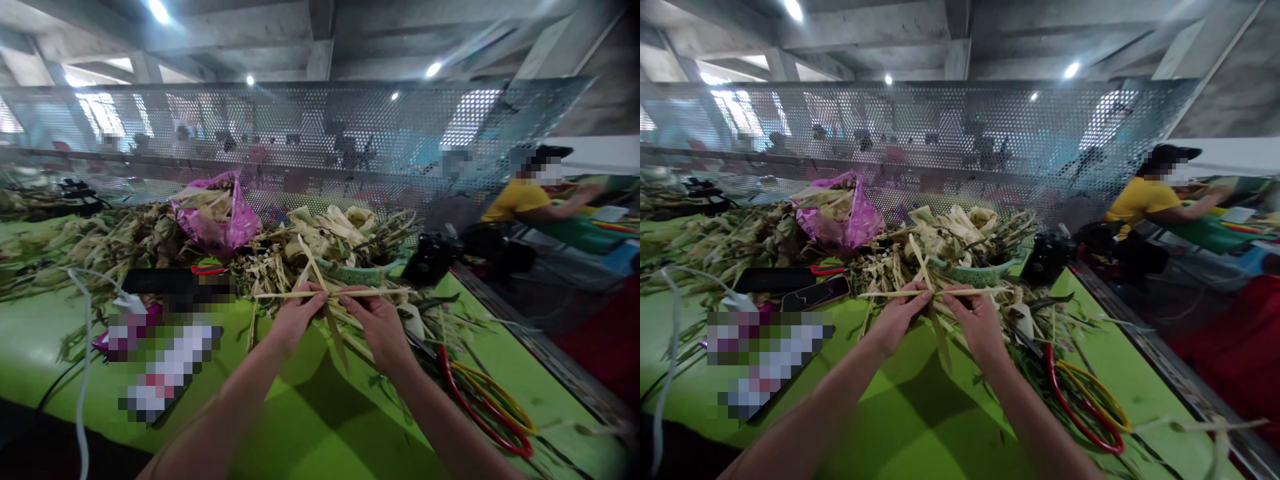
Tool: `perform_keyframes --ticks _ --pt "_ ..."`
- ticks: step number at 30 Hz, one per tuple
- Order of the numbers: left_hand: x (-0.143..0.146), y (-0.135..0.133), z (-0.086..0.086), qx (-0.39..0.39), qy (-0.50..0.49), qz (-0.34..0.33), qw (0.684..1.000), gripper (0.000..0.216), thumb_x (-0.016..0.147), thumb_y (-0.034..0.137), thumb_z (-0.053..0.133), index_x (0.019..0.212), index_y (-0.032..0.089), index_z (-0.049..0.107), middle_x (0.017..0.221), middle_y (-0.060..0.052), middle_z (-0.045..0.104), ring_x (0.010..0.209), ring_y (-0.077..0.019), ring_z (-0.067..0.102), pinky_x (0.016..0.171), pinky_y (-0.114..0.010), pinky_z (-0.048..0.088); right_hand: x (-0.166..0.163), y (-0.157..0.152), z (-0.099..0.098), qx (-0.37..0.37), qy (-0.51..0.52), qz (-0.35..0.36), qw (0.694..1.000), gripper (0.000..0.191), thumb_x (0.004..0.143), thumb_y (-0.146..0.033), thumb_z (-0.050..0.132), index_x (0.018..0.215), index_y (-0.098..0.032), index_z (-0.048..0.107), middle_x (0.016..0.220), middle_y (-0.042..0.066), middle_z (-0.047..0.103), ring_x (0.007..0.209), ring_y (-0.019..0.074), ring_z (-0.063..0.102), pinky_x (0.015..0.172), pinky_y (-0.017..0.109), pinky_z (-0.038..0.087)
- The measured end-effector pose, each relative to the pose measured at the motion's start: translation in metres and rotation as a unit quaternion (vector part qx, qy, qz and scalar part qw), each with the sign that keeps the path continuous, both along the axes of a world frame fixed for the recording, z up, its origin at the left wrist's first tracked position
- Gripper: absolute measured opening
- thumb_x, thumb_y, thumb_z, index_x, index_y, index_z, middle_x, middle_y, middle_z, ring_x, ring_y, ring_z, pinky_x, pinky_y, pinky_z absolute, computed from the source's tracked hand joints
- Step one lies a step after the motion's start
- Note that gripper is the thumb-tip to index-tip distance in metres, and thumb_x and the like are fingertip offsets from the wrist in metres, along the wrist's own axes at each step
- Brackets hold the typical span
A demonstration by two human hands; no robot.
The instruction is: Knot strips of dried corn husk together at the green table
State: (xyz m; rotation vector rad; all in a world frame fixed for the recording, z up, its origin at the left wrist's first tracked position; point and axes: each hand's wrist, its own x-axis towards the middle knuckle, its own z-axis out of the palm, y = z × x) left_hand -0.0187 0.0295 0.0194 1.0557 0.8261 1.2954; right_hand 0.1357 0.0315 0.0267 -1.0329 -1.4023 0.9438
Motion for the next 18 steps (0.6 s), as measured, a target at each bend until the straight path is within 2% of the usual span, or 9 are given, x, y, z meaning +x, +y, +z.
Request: perform_keyframes --ticks 3,6,9,11,15,18 --pt "0.003 -0.001 -0.001 0.029 0.049 -0.031 0.998 0.023 0.073 0.038 0.069 0.08 0.017 0.061 0.071 0.002 0.053 0.064 -0.0082 0.044 0.061 -0.02 0.036 0.002 0.001 0.001 -0.014 0.04 -0.007 0.999 0.022 0.072 -0.041 0.071 0.08 -0.02 0.066 0.079 0.004 0.069 0.078 0.022 0.063 0.078 0.038 0.05" --pt "0.006 -0.002 -0.002 0.04 0.039 -0.066 0.996 0.026 0.073 0.04 0.07 0.082 0.017 0.061 0.068 0.002 0.05 0.061 -0.0081 0.042 0.058 -0.021 0.034 0.003 0.002 0.002 -0.035 0.057 0.022 0.998 0.029 0.074 -0.044 0.068 0.088 -0.019 0.068 0.08 0.006 0.07 0.073 0.0228 0.064 0.072 0.038 0.052" --pt "0.007 -0.003 0.0 0.052 0.031 -0.075 0.995 0.027 0.073 0.04 0.069 0.083 0.017 0.061 0.07 0.002 0.051 0.062 -0.0087 0.042 0.059 -0.022 0.034 0.004 0.004 0.001 -0.049 0.044 0.015 0.998 0.035 0.073 -0.048 0.067 0.091 -0.018 0.069 0.077 0.007 0.07 0.069 0.0223 0.063 0.065 0.035 0.051" --pt "0.007 -0.004 0.002 0.061 0.035 -0.064 0.995 0.026 0.073 0.039 0.068 0.084 0.017 0.061 0.073 0.001 0.053 0.064 -0.0096 0.043 0.06 -0.022 0.035 0.006 0.006 -0.001 -0.042 0.01 -0.008 0.999 0.035 0.072 -0.05 0.068 0.085 -0.018 0.069 0.07 0.005 0.068 0.067 0.021 0.061 0.061 0.032 0.049" --pt "0.005 -0.002 -0.001 0.064 0.036 -0.028 0.997 0.024 0.075 0.039 0.066 0.084 0.017 0.061 0.073 0.0 0.053 0.064 -0.0105 0.043 0.059 -0.023 0.034 0.011 0.008 -0.003 -0.034 -0.141 -0.046 0.988 0.041 0.075 -0.056 0.062 0.061 -0.017 0.061 0.052 0.001 0.056 0.051 0.0155 0.049 0.049 0.027 0.036" --pt "0.004 0.003 -0.008 0.062 0.045 -0.008 0.997 0.025 0.077 0.041 0.063 0.083 0.018 0.059 0.07 0.001 0.051 0.062 -0.0103 0.041 0.057 -0.023 0.032 0.012 0.005 0.001 0.014 -0.181 -0.056 0.982 0.039 0.079 -0.054 0.06 0.067 -0.018 0.061 0.058 0.001 0.057 0.055 0.0151 0.048 0.051 0.026 0.036"
